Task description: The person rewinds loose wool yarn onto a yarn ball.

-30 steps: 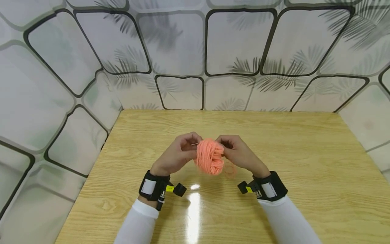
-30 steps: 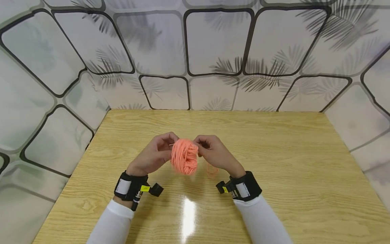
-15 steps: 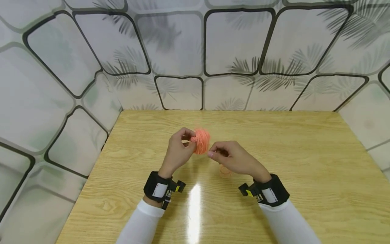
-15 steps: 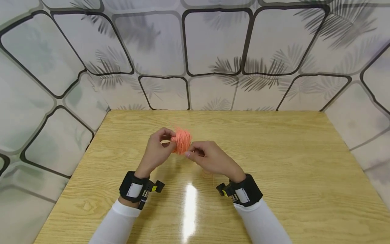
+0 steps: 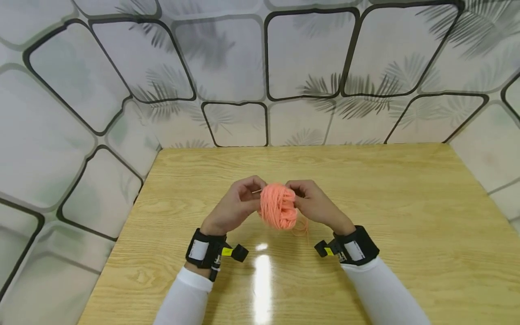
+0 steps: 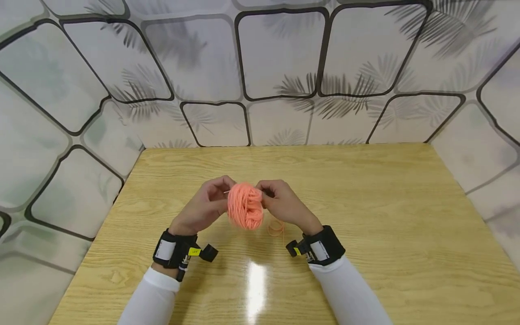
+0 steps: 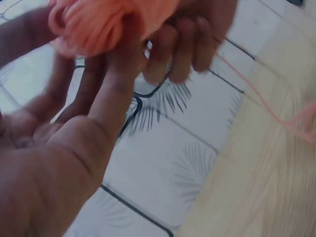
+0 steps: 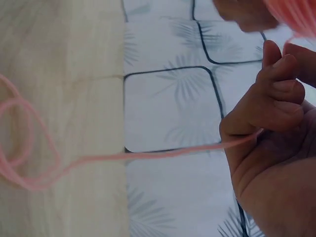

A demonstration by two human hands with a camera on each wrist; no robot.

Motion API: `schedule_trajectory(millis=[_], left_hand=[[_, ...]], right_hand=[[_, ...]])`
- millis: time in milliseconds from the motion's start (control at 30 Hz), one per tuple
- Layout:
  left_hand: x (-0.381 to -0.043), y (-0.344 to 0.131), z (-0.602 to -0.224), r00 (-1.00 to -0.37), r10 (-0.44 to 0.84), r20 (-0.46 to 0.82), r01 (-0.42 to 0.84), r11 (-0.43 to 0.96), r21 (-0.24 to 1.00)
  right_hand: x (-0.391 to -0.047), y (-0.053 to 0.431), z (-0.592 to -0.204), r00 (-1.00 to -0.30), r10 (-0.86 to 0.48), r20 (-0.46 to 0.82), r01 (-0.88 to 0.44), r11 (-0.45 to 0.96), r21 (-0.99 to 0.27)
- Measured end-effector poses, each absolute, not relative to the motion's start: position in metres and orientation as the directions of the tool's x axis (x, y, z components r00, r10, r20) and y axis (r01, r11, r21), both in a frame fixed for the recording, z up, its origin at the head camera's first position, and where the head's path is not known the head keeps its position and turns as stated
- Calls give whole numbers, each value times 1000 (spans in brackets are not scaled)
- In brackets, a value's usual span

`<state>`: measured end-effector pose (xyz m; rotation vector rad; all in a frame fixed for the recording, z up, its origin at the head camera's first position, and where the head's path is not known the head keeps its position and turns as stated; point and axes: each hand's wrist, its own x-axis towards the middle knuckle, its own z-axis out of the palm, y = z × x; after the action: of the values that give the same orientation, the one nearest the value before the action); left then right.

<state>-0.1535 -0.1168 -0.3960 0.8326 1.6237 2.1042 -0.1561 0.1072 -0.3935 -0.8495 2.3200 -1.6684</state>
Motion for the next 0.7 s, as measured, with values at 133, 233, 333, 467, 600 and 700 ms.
schedule_trajectory(millis=[133,233,333,467,600,700], left_hand=[[-155,-114,-392,-915,353,196,63,-353,933],[-154,-111,-389,-969,177,169,114,-284,952],[-151,-108,-382,-975,102,199,189,-105,976],[-143,-108,-373,-953,210,218,249,135,959],[-140,-111,-372,-873,465,150,253,168,953],[-140,-115,-375,-770,617,163,239,41,970]], right_hand=[[-152,101,-401,-807,-576,128,-334,268,-904],[-147,99,-401,-793,-604,87,-345,326,-880],[-143,99,-395,-775,-629,67,-366,359,-859],[-142,102,-384,-776,-618,129,-419,353,-837],[-148,106,-375,-800,-555,227,-450,306,-839],[-155,106,-378,-822,-499,275,-444,258,-858]])
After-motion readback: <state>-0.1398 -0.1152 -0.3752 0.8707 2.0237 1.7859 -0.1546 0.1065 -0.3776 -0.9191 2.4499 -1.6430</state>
